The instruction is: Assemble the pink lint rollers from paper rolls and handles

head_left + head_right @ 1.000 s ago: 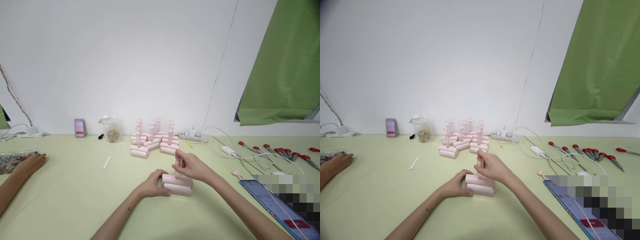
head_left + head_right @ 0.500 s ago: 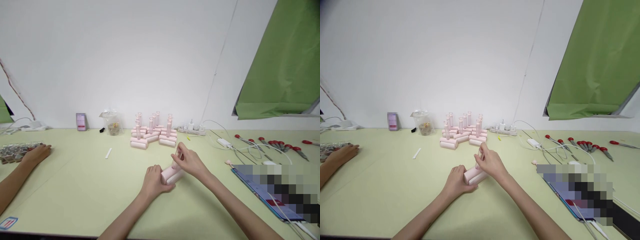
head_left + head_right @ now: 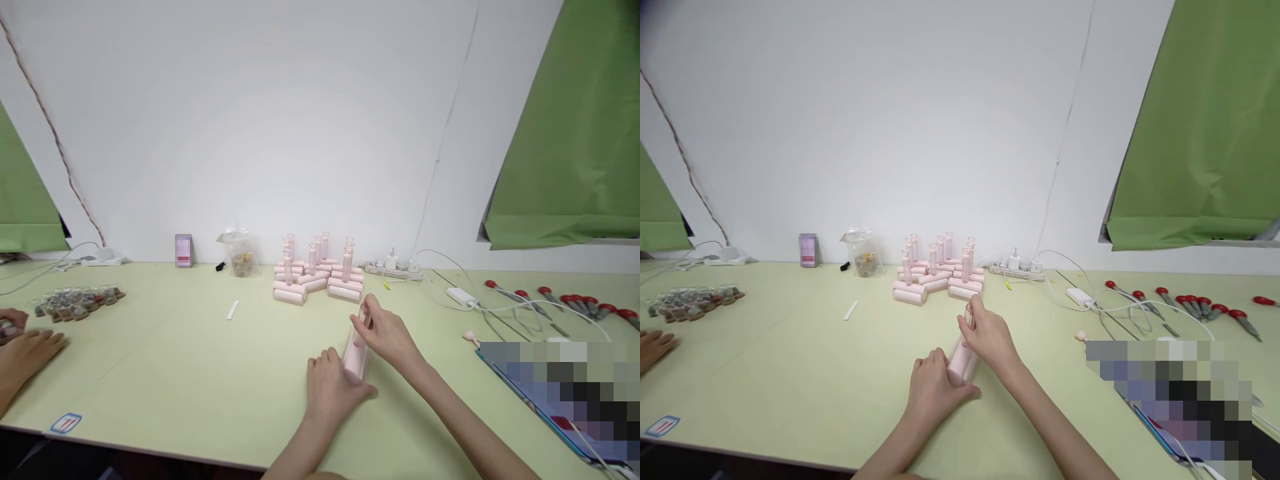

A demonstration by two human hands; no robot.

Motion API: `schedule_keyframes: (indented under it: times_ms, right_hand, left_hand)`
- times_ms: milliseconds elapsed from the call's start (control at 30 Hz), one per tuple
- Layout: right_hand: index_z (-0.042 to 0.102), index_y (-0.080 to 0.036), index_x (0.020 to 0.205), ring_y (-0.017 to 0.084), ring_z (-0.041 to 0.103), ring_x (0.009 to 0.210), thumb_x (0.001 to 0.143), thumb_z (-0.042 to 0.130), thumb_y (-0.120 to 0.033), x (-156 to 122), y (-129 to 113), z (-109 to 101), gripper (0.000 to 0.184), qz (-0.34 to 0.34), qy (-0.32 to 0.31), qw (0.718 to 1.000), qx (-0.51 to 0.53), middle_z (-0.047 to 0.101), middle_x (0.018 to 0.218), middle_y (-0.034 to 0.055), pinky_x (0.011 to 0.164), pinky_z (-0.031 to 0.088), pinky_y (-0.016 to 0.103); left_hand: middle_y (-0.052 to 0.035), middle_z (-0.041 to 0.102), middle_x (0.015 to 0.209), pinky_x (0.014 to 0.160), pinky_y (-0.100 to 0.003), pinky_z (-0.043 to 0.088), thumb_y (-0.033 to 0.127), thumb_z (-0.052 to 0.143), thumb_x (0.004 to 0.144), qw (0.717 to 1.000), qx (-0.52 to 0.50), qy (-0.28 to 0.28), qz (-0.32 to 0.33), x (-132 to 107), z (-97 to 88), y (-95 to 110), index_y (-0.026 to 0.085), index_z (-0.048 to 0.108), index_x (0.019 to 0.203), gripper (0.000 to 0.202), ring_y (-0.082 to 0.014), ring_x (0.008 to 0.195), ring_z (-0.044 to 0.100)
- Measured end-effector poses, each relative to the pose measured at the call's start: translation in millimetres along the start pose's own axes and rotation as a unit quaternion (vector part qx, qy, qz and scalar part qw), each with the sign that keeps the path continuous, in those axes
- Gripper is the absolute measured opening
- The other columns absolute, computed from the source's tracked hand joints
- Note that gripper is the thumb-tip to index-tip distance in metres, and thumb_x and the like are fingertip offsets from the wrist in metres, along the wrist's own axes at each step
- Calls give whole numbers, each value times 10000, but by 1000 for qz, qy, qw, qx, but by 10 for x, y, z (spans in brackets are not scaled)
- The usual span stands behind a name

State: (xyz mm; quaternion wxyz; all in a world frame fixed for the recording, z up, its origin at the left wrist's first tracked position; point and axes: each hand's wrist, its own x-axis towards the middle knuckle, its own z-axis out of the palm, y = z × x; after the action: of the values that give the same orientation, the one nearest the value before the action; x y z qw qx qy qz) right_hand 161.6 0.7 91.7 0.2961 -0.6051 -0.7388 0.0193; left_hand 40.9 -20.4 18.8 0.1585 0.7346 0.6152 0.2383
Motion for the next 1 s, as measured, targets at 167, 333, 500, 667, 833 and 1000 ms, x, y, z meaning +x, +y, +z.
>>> schedule_keyframes:
  times_ms: [167, 333, 500, 667, 833, 1000]
  right_hand:
    - [325, -239, 772, 177, 500, 450, 779, 353, -273, -1, -56, 98, 45, 8, 12, 1000, -9, 463, 486, -56, 436, 231, 221]
    - [362, -226, 844, 192, 547, 517, 804, 344, -333, -30, -61, 116, 116, 33, 10, 999, -4, 523, 556, -30, 457, 276, 231]
    - [325, -266, 1076, 152, 601, 598, 773, 419, -479, -96, 152, -69, 382, 10, -62, 994, 90, 612, 860, -7, 514, 397, 238]
    - [420, -221, 1004, 160, 626, 701, 797, 359, -480, 91, 858, -418, 337, 70, -104, 983, 132, 575, 977, 49, 638, 453, 280]
    - [539, -202, 606, 245, 600, 691, 622, 571, -380, 281, 1724, -705, 182, 153, -152, 976, 36, 634, 734, 76, 644, 428, 354]
    - [384, -231, 364, 294, 532, 494, 428, 666, -279, 176, 2163, -687, 294, 239, -159, 956, -69, 505, 394, 57, 516, 360, 412]
  left_hand:
    - [-78, 605, 629, 773, -417, 290, 647, 594, 478, 998, 39, 16, 48, -13, 15, 42, 145, 545, 751, 573, -276, 610, 567]
    - [-73, 612, 635, 820, -420, 280, 538, 573, 566, 995, 52, 37, 76, -26, -32, -3, 142, 545, 759, 442, -257, 621, 573]
    - [-48, 595, 757, 779, -361, 345, 388, 553, 607, 990, 33, -18, 136, 126, -312, -267, 184, 549, 816, 292, -235, 747, 545]
    - [-20, 563, 921, 685, -266, 400, 353, 572, 596, 969, -34, -125, 210, 309, -503, -526, 234, 524, 967, 393, -209, 832, 522]
    - [-76, 519, 1061, 843, -369, 358, 461, 675, 489, 966, -34, -141, 216, 415, -518, -564, 205, 343, 1239, 859, -287, 978, 465]
    - [-99, 284, 1317, 951, -397, 281, 505, 669, 539, 956, -194, -125, 182, 531, -607, -301, 255, 94, 1328, 1007, -275, 1197, 276]
